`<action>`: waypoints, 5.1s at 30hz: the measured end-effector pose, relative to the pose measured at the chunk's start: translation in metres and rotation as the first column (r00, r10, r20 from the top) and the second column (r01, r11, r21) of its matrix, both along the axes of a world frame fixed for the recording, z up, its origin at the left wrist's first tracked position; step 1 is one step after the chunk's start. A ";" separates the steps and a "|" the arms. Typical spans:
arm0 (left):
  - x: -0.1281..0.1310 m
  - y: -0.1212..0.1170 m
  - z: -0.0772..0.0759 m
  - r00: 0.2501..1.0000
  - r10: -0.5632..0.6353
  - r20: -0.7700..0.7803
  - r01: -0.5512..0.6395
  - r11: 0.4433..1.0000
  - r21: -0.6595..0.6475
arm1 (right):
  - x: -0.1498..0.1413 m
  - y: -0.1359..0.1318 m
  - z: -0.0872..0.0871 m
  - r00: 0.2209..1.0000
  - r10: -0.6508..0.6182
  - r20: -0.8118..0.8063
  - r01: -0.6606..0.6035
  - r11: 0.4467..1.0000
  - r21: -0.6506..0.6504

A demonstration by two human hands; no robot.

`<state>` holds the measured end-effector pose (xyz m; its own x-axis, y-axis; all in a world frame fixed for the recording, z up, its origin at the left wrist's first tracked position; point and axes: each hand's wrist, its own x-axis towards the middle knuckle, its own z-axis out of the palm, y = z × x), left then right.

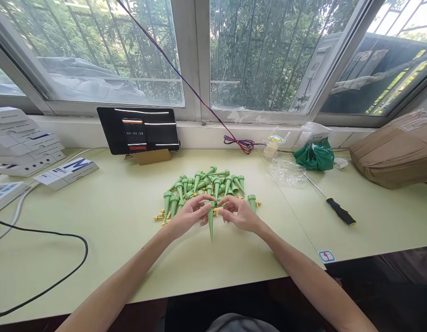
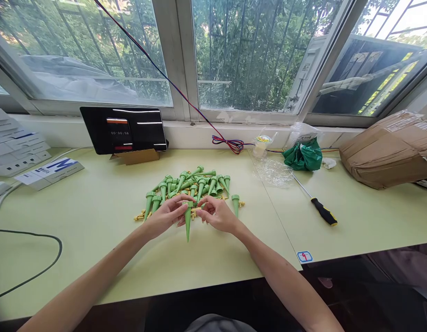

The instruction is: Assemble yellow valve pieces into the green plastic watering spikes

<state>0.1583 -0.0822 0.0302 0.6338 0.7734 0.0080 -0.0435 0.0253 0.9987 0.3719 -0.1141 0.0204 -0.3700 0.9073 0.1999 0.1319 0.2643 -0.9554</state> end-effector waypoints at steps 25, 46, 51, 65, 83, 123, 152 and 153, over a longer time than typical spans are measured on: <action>-0.001 0.000 0.000 1.000 -0.002 -0.008 0.002 1.000 -0.003 | 0.000 0.000 0.000 1.000 0.017 -0.009 -0.017 1.000 0.004; -0.001 -0.001 0.001 0.999 -0.023 -0.031 0.023 1.000 0.015 | -0.001 -0.001 0.003 0.999 0.016 0.051 -0.018 0.999 0.037; 0.000 -0.001 0.001 0.999 -0.034 -0.032 0.035 0.999 0.019 | 0.000 -0.001 0.002 0.995 0.017 0.099 -0.023 0.998 0.061; 0.000 -0.003 0.004 0.998 -0.032 -0.058 0.034 0.999 0.029 | -0.001 -0.002 0.002 0.995 0.017 0.097 -0.021 0.999 0.049; 0.001 -0.003 0.005 0.997 -0.029 -0.067 0.032 0.998 0.047 | -0.003 -0.002 0.001 0.986 0.023 0.165 -0.032 0.998 0.051; 0.005 -0.006 0.013 0.995 0.012 -0.103 -0.002 0.995 0.102 | 0.007 0.003 0.004 0.994 0.108 -0.020 -0.110 0.962 -0.249; 0.011 -0.009 -0.005 0.985 -0.095 -0.143 0.100 0.994 0.033 | -0.034 -0.050 -0.002 0.868 -0.352 0.349 0.246 0.917 0.313; 0.011 -0.009 -0.005 0.984 -0.104 -0.142 0.110 0.993 0.038 | -0.033 -0.049 -0.002 0.867 -0.357 0.347 0.251 0.916 0.314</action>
<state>0.1695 -0.0914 0.0254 0.7101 0.7021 -0.0530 0.0968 -0.0228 0.9950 0.3384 -0.1634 0.0181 -0.1789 0.9257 0.3333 0.5910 0.3720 -0.7158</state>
